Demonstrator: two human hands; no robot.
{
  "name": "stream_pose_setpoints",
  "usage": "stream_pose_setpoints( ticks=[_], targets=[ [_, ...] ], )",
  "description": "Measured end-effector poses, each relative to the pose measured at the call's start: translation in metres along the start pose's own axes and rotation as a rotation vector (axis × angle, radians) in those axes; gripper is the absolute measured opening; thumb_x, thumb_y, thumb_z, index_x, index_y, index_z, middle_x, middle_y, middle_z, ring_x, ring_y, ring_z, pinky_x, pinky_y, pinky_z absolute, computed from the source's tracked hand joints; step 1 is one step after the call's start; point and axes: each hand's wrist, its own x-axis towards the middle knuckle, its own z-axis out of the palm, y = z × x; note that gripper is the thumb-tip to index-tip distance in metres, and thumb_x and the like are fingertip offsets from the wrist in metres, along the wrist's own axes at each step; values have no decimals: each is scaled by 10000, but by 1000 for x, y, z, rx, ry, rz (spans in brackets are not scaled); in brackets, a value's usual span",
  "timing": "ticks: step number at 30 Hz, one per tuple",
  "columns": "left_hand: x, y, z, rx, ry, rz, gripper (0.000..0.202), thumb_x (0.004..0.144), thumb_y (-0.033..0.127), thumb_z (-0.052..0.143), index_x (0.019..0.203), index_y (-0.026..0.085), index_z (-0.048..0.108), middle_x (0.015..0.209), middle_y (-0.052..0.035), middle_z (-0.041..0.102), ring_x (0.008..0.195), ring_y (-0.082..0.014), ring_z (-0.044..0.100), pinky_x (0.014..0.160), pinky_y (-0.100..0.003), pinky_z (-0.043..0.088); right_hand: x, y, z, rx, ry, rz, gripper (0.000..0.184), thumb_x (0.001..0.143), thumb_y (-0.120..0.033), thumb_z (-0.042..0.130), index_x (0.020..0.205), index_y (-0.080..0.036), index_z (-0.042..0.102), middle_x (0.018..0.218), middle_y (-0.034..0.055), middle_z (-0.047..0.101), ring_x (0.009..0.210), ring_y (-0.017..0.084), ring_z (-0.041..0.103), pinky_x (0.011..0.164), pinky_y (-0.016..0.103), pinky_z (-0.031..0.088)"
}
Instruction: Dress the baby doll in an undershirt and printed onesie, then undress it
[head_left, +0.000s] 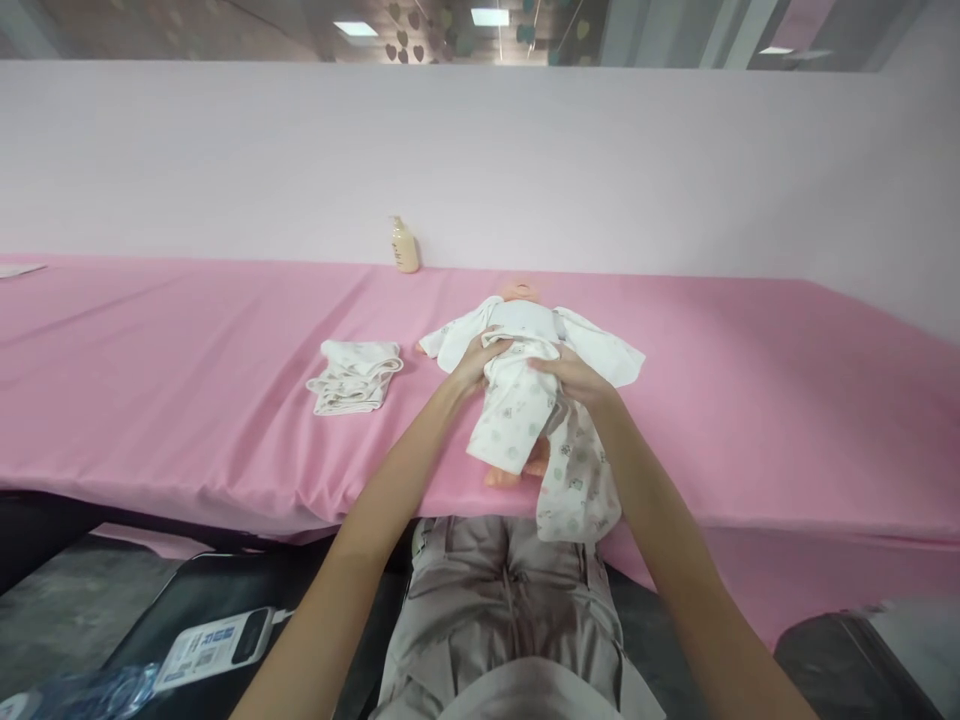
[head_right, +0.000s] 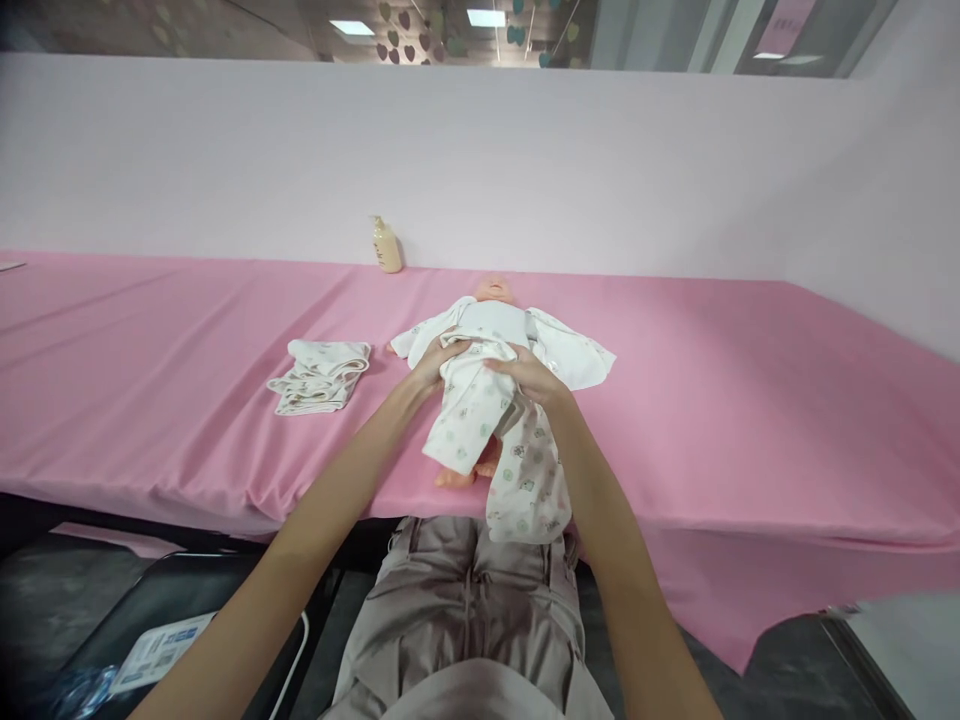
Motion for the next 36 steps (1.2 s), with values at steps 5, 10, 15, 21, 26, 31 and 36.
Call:
stream_pose_setpoints(
  ticks=[5, 10, 15, 21, 26, 31, 36],
  targets=[
    [-9, 10, 0, 238, -245, -216, 467, 586, 273, 800, 1010, 146, 650, 958, -78, 704, 894, -225, 649, 814, -336, 514, 9, 2, 6, 200, 173, -45, 294, 696, -207, 709, 973, -172, 615, 948, 47, 705, 866, 199, 668, 803, 332, 551],
    [-1, 4, -7, 33, -95, -195, 372, 669, 268, 738, 993, 104, 658, 931, -111, 713, 905, -254, 665, 841, -378, 525, -2, -6, 4, -16, 98, 36, 338, 677, -277, 755, 967, -154, 633, 931, 71, 708, 847, 204, 666, 754, 323, 556],
    [3, -4, -9, -127, -114, -174, 297, 766, 291, 652, 1005, 114, 656, 963, -116, 711, 957, -245, 660, 882, -372, 524, -5, -3, -2, 7, -139, 13, 457, 574, -168, 792, 996, -161, 619, 918, 58, 711, 872, 227, 664, 785, 363, 552],
    [-9, 4, -4, 50, -289, -384, 434, 634, 208, 782, 1041, 123, 657, 979, -115, 715, 927, -257, 668, 862, -371, 530, 13, 11, 1, 185, 111, -93, 296, 674, -170, 671, 961, -178, 597, 913, 37, 704, 891, 198, 665, 828, 345, 539],
    [-4, 2, -6, -149, -214, -275, 340, 715, 200, 706, 1036, 101, 654, 960, -107, 720, 957, -246, 663, 931, -375, 496, 7, 7, 4, 104, 122, -36, 296, 701, -228, 686, 976, -168, 594, 940, 59, 702, 874, 201, 666, 816, 337, 544],
    [4, -7, -5, -326, -106, -237, 283, 807, 219, 587, 1059, 101, 640, 960, -102, 718, 980, -236, 659, 953, -362, 482, -1, 3, -2, 45, -85, 69, 468, 609, -175, 775, 1036, -175, 584, 959, 63, 703, 883, 214, 670, 806, 351, 554],
    [-2, -5, -5, -219, -163, -275, 334, 762, 271, 653, 1043, 90, 646, 953, -113, 718, 963, -250, 662, 940, -363, 485, 6, 9, -2, 236, -6, -65, 407, 644, -171, 731, 1027, -180, 593, 948, 48, 712, 934, 213, 663, 862, 360, 537]
  ],
)
